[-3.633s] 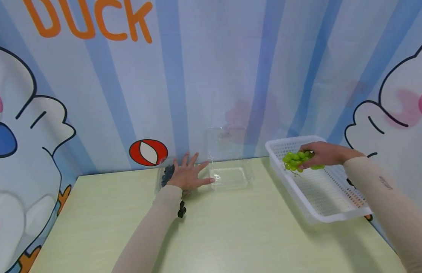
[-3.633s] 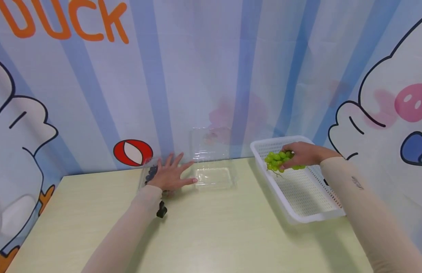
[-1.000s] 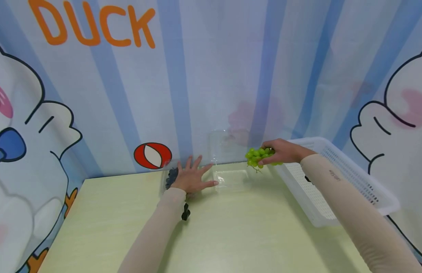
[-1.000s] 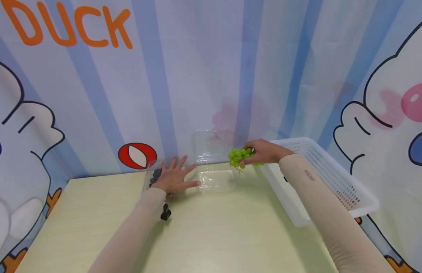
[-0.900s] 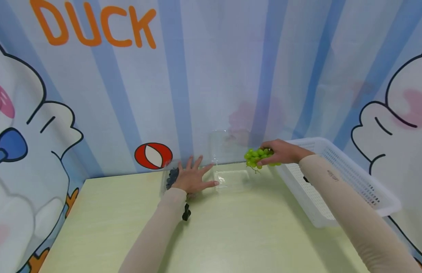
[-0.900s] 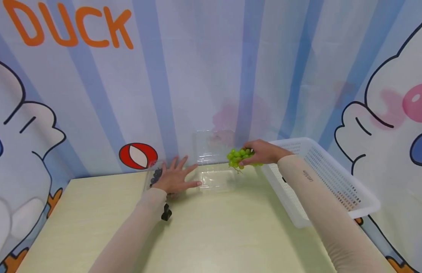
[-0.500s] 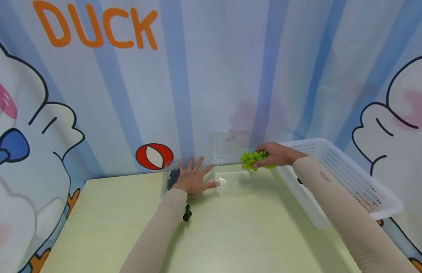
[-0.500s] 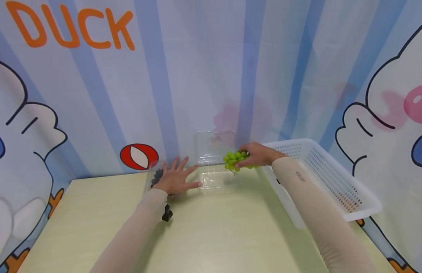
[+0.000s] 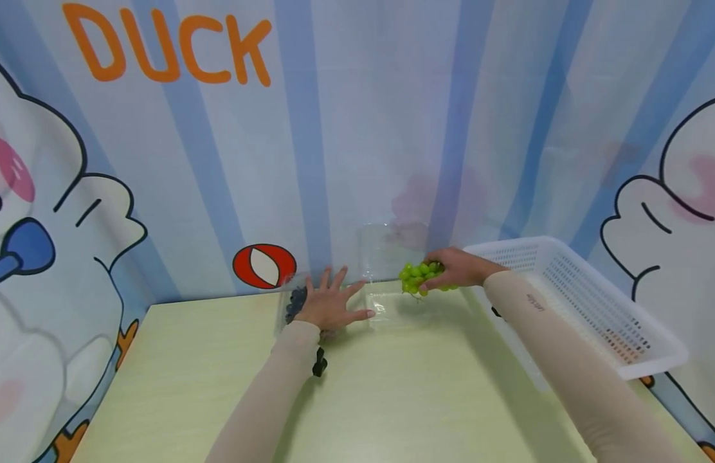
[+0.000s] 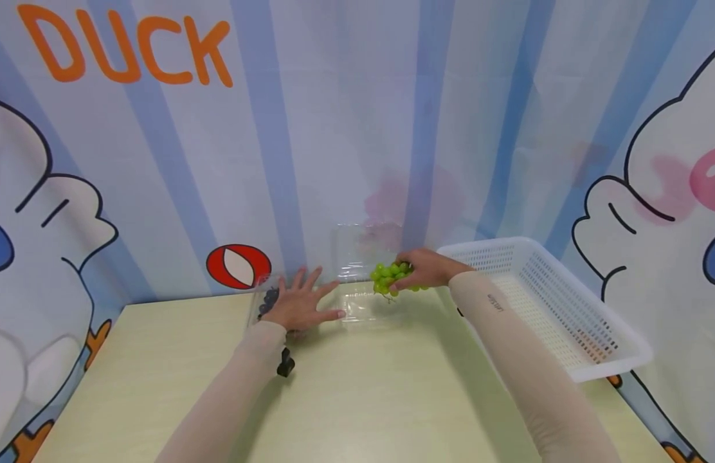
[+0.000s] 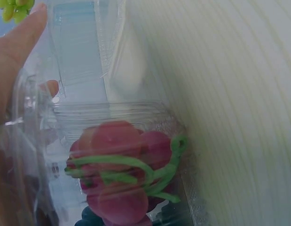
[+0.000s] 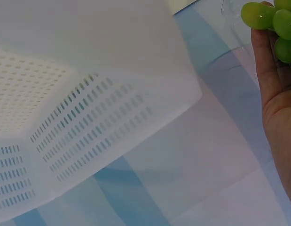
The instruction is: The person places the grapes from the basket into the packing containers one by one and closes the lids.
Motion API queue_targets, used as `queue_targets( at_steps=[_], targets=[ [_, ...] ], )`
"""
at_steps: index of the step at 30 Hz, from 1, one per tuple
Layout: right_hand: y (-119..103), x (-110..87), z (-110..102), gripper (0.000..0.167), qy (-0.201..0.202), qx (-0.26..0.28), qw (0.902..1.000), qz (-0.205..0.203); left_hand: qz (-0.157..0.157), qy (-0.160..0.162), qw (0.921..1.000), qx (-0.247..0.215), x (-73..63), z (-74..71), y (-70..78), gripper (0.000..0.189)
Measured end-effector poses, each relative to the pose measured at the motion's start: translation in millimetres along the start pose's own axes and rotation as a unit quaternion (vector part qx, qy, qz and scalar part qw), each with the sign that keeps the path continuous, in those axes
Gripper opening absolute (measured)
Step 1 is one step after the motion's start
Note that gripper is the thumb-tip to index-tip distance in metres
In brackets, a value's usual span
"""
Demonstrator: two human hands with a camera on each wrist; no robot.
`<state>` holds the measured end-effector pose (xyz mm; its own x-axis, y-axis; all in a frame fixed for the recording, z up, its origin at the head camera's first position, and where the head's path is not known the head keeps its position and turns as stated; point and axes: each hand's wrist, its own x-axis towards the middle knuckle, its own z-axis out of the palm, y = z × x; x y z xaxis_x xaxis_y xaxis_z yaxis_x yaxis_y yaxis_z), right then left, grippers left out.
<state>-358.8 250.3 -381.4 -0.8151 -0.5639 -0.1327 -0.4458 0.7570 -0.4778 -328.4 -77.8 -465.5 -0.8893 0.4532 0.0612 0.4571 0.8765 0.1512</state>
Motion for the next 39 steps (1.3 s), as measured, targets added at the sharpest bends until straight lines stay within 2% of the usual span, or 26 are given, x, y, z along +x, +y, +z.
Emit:
queue_targets(
  at_steps=[12,18,31,39],
  targets=[
    [-7,10.5,6,0.053,-0.013,-0.020,0.9996,-0.012,-0.005,-0.011,0.9999,0.003,2.5,3.1,-1.7,0.085],
    [-11,17.9,11,0.052,-0.024,-0.025,0.9994,0.001,-0.001,-0.006,1.0000,0.000,2.9,3.6,-2.0,0.084],
    [-19,31.6,21,0.051,-0.030,-0.048,0.9983,-0.008,-0.005,-0.007,1.0000,-0.003,1.6,1.2,-1.6,0.085],
    [-22,40.9,36,0.055,-0.042,-0.052,0.9976,0.019,-0.006,-0.006,1.0000,-0.005,-0.1,0.0,-1.3,0.085]
  ],
)
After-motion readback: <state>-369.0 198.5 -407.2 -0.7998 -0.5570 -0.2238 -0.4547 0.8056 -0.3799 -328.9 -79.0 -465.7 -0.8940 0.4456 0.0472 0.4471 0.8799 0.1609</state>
